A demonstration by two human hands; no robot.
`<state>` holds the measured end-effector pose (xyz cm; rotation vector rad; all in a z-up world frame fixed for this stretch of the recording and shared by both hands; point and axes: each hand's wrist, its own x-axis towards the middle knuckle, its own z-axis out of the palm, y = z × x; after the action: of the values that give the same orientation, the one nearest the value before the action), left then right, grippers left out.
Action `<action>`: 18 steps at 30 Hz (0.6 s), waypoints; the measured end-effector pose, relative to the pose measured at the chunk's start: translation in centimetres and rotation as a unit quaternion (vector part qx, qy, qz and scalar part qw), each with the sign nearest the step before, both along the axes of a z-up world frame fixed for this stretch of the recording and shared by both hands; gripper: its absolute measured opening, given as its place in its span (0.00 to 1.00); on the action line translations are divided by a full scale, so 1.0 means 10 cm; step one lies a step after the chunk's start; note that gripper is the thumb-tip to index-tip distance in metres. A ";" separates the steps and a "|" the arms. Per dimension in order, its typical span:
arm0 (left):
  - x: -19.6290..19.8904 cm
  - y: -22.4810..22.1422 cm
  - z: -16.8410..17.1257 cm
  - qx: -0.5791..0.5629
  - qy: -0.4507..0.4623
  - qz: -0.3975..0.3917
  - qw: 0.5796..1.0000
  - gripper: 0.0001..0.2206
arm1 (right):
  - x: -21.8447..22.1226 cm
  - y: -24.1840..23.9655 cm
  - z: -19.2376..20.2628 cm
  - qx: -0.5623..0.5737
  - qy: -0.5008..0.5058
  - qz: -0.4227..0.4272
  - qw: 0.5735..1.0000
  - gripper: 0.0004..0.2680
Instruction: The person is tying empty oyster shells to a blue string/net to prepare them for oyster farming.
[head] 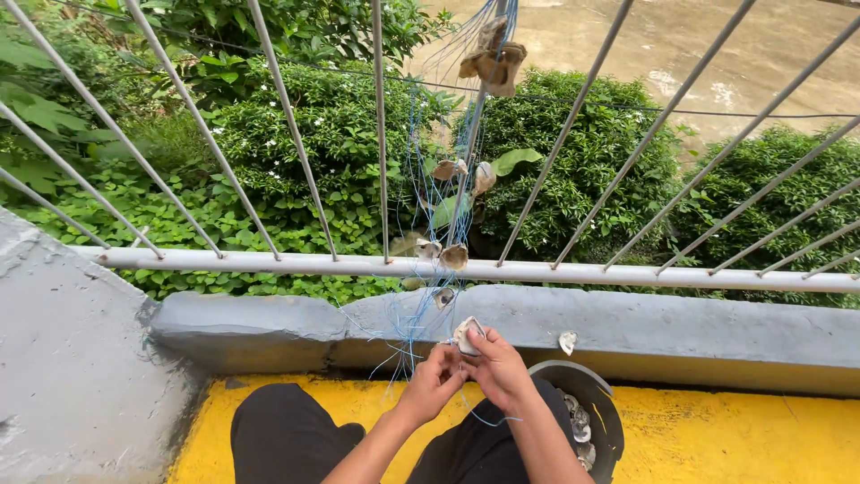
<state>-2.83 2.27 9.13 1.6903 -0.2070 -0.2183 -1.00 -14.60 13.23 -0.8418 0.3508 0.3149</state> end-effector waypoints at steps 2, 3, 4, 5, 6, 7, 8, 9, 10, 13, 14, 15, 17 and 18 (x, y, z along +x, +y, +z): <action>-0.04 0.03 -0.02 -0.021 -0.037 -0.024 0.999 0.11 | 0.02 0.09 -0.14 0.022 0.014 0.022 0.999 0.05; -0.06 0.05 -0.08 -0.037 -0.062 -0.031 0.997 0.09 | 0.02 0.11 -0.23 -0.011 0.009 0.031 0.999 0.05; -0.07 0.06 -0.14 -0.054 -0.088 -0.038 0.994 0.07 | 0.03 0.14 -0.31 -0.045 0.004 0.041 0.998 0.06; -0.08 0.09 -0.11 -0.053 -0.089 -0.036 0.994 0.07 | 0.03 0.16 -0.31 -0.044 0.003 0.044 0.998 0.06; -0.10 0.12 -0.08 -0.038 -0.075 -0.035 0.996 0.07 | 0.02 0.19 -0.31 -0.034 0.004 0.045 0.998 0.07; -0.11 0.16 -0.05 -0.024 -0.061 -0.034 0.997 0.07 | 0.01 0.22 -0.32 -0.023 0.004 0.047 0.999 0.07; -0.14 0.17 0.03 -0.023 -0.061 -0.030 0.997 0.07 | 0.00 0.24 -0.32 -0.022 0.005 0.051 0.998 0.07; -0.17 0.19 0.12 -0.054 -0.032 -0.030 0.998 0.07 | -0.01 0.27 -0.32 -0.053 0.000 0.028 0.998 0.07; -0.20 0.19 0.20 -0.085 -0.003 -0.031 0.996 0.08 | -0.03 0.28 -0.32 -0.083 -0.005 0.003 0.997 0.07; -0.19 0.17 0.32 -0.009 -0.085 0.107 0.991 0.11 | -0.07 0.33 -0.32 -0.118 -0.029 -0.033 0.992 0.07; -0.17 0.16 0.33 -0.009 -0.086 0.107 0.990 0.11 | -0.09 0.33 -0.37 -0.118 -0.029 -0.032 0.992 0.07; -0.15 0.15 0.33 -0.085 -0.061 0.124 0.987 0.09 | -0.11 0.33 -0.43 -0.149 -0.053 -0.028 0.987 0.06; -0.07 0.17 0.15 -0.161 -0.035 0.140 0.976 0.08 | -0.20 0.33 -0.39 -0.181 -0.075 -0.022 0.980 0.06; 0.00 0.22 -0.03 -0.144 -0.083 0.163 0.973 0.09 | -0.27 0.35 -0.28 -0.186 -0.101 0.013 0.977 0.06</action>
<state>-2.83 4.44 8.78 1.4270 -0.0768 0.1913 -3.71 -11.08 10.40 -1.2371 0.2096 0.1868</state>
